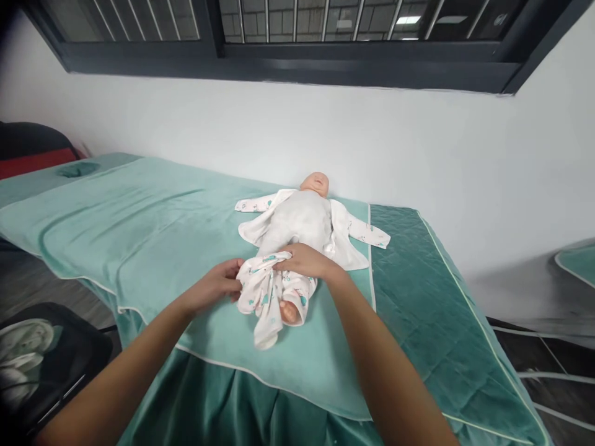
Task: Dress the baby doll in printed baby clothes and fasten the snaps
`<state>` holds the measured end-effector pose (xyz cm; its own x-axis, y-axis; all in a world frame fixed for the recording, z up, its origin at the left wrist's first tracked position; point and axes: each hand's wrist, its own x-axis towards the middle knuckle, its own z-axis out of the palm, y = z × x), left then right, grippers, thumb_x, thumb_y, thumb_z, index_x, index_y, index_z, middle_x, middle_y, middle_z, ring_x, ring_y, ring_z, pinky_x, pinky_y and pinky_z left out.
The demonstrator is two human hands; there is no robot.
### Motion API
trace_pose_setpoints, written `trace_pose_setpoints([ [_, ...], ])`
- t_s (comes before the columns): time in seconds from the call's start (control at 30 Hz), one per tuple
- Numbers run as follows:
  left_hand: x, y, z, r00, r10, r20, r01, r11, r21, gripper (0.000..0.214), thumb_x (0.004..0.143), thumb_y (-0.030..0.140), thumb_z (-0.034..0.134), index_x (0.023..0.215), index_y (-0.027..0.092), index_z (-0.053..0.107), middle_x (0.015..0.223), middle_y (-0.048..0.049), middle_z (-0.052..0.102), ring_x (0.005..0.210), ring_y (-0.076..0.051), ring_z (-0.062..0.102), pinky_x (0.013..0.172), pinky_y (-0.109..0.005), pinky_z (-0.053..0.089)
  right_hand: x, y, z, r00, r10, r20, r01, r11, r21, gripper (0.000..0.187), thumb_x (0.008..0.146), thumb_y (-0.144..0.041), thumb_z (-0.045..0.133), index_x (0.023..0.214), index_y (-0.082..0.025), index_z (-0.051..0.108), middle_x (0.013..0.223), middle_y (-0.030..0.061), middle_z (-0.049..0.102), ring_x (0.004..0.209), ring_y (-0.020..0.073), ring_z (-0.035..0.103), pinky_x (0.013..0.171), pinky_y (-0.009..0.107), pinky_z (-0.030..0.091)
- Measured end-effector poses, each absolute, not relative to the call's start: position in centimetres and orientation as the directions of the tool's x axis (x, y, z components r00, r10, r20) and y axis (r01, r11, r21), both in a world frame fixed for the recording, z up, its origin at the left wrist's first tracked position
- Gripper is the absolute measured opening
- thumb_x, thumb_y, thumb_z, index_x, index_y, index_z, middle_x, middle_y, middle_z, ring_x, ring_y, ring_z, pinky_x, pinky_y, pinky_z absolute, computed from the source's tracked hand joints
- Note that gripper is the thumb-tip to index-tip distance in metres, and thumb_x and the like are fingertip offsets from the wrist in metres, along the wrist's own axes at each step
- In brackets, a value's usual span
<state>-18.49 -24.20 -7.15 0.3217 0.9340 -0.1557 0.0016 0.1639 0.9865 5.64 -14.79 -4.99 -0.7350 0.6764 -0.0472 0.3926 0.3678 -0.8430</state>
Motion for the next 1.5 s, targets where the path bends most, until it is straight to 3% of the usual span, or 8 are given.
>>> trace_pose_setpoints([
  [0.13,-19.1,-20.6,-6.8,0.234,0.965,-0.121,0.158,0.085,0.984,0.019,0.06,0.016,0.066,0.077,0.017,0.057,0.065,0.0041,0.053,0.053,-0.009,0.046,0.047,-0.02,0.033,5.7,-14.8,-4.7,-0.762,0.641,-0.092,0.4,0.355,-0.845,0.039,0.074,-0.048,0.071,0.099,-0.019,0.074,0.099,0.0017,0.073,0.096,0.0261,0.063,0.081,0.031,0.047],
  [0.3,-17.9,-17.5,-7.0,0.084,0.996,-0.039,0.158,0.025,0.987,0.016,0.06,0.017,0.063,0.075,0.017,0.058,0.06,0.0044,0.052,0.052,-0.009,0.045,0.05,-0.022,0.033,5.7,-14.9,-4.3,-0.77,0.623,-0.137,0.425,0.34,-0.839,0.039,0.072,-0.048,0.073,0.097,-0.019,0.073,0.097,0.0019,0.072,0.091,0.0255,0.063,0.077,0.032,0.047],
  [0.6,-15.0,-13.9,-8.2,-0.13,0.94,0.315,0.451,-0.227,0.863,0.017,0.067,0.012,0.053,0.082,0.018,0.06,0.081,-0.0017,0.062,0.077,-0.016,0.054,0.072,-0.029,0.04,5.0,-15.1,-5.8,-0.571,0.82,0.038,0.427,0.336,-0.84,0.018,0.075,-0.027,0.06,0.089,-0.018,0.067,0.091,0.0,0.069,0.089,0.023,0.061,0.074,0.028,0.045],
  [0.77,-15.7,-15.8,-9.0,-0.274,0.921,0.277,0.489,-0.115,0.865,0.016,0.078,0.024,0.06,0.089,0.021,0.05,0.074,0.0029,0.052,0.069,-0.014,0.048,0.066,-0.027,0.037,4.7,-14.5,-6.1,-0.482,0.875,0.044,0.46,0.295,-0.838,0.019,0.075,-0.025,0.058,0.09,-0.017,0.066,0.091,0.0007,0.069,0.087,0.0219,0.059,0.072,0.027,0.044],
  [1.0,-17.1,-22.5,-8.8,0.062,0.996,0.071,0.479,-0.092,0.873,0.031,0.093,0.051,0.046,0.086,0.021,0.051,0.074,0.0036,0.054,0.067,-0.013,0.048,0.063,-0.026,0.038,5.2,-15.0,-5.2,-0.504,0.863,0.037,0.488,0.32,-0.812,0.02,0.076,-0.034,0.065,0.09,-0.021,0.061,0.088,-0.0023,0.063,0.083,0.0183,0.056,0.071,0.028,0.043],
  [1.2,-16.9,-20.1,-8.3,0.063,0.976,0.208,0.654,-0.198,0.73,0.028,0.098,0.046,0.037,0.091,0.022,0.048,0.082,0.0004,0.062,0.073,-0.017,0.057,0.065,-0.028,0.039,4.9,-15.1,-4.4,-0.623,0.777,-0.091,0.486,0.293,-0.823,0.031,0.074,-0.04,0.071,0.096,-0.02,0.068,0.095,0.0015,0.069,0.088,0.0232,0.06,0.074,0.031,0.046],
  [1.4,-16.3,-15.2,-8.0,0.094,0.935,0.343,0.862,-0.249,0.441,0.033,0.099,0.046,0.036,0.104,0.019,0.054,0.09,-0.0079,0.069,0.08,-0.024,0.064,0.065,-0.031,0.038,4.7,-14.4,-5.2,-0.515,0.857,-0.012,0.453,0.26,-0.853,0.023,0.079,-0.026,0.059,0.098,-0.019,0.067,0.098,-0.0001,0.069,0.088,0.0211,0.061,0.075,0.03,0.046],
  [1.5,-16.4,-14.4,-9.0,0.057,0.913,0.405,0.886,-0.233,0.4,0.033,0.098,0.045,0.039,0.101,0.018,0.058,0.09,-0.0102,0.069,0.082,-0.025,0.065,0.068,-0.033,0.039,4.5,-14.2,-5.9,-0.445,0.895,0.032,0.465,0.261,-0.846,0.021,0.08,-0.026,0.055,0.097,-0.019,0.065,0.094,-0.0005,0.069,0.083,0.0196,0.06,0.072,0.03,0.045],
])
